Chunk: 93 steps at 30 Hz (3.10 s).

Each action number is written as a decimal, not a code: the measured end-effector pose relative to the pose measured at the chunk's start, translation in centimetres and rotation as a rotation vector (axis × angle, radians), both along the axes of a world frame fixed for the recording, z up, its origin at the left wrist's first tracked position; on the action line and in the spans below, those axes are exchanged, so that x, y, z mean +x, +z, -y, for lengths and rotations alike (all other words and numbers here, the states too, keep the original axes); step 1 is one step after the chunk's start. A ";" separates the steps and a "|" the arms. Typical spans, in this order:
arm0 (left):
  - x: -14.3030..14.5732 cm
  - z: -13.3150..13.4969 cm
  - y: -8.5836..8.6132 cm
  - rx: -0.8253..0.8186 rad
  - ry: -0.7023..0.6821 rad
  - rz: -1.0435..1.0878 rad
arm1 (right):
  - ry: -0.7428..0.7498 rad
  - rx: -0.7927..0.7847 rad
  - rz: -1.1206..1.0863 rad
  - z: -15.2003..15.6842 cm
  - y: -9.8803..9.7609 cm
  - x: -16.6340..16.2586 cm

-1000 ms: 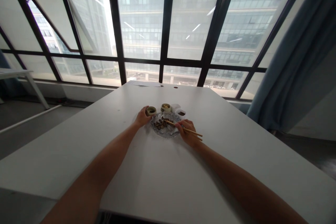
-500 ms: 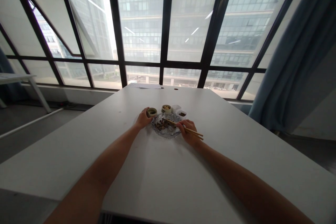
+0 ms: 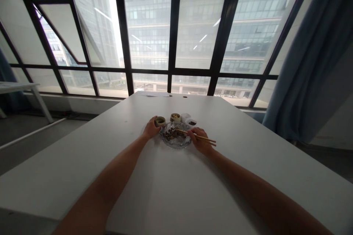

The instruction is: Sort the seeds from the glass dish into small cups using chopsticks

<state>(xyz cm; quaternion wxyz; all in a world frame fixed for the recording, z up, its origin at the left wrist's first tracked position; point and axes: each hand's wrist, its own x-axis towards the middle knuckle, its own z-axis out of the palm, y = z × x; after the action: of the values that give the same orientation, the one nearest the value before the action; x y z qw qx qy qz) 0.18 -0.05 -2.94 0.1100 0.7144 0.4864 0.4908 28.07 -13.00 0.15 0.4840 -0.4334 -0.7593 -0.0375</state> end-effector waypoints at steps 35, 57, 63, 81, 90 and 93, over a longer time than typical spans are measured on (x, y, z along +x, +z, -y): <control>0.0 0.6 0.5 -0.032 -0.008 0.010 | -0.166 0.058 -0.465 1.3 0.6 2.3; 0.0 0.6 0.4 -0.038 -0.021 0.029 | -0.062 0.052 -0.173 2.5 1.9 1.2; 0.0 0.6 0.4 -0.034 -0.018 0.021 | -0.037 0.025 0.017 2.6 2.2 0.4; 0.0 0.4 0.3 -0.005 -0.009 -0.002 | -0.024 -0.040 0.045 2.7 2.5 -0.3; -0.1 0.7 0.3 0.002 0.008 -0.047 | -0.023 -0.075 -0.379 2.2 1.5 0.4; -0.1 0.8 0.3 0.002 0.012 -0.050 | -0.049 -0.087 -0.673 1.2 1.2 0.9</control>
<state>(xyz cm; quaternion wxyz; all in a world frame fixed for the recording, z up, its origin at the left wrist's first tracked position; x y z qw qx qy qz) 0.10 -0.88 -2.60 0.0940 0.7237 0.4928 0.4739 29.01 -14.17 1.33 0.6874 -0.4598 -0.5472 0.1287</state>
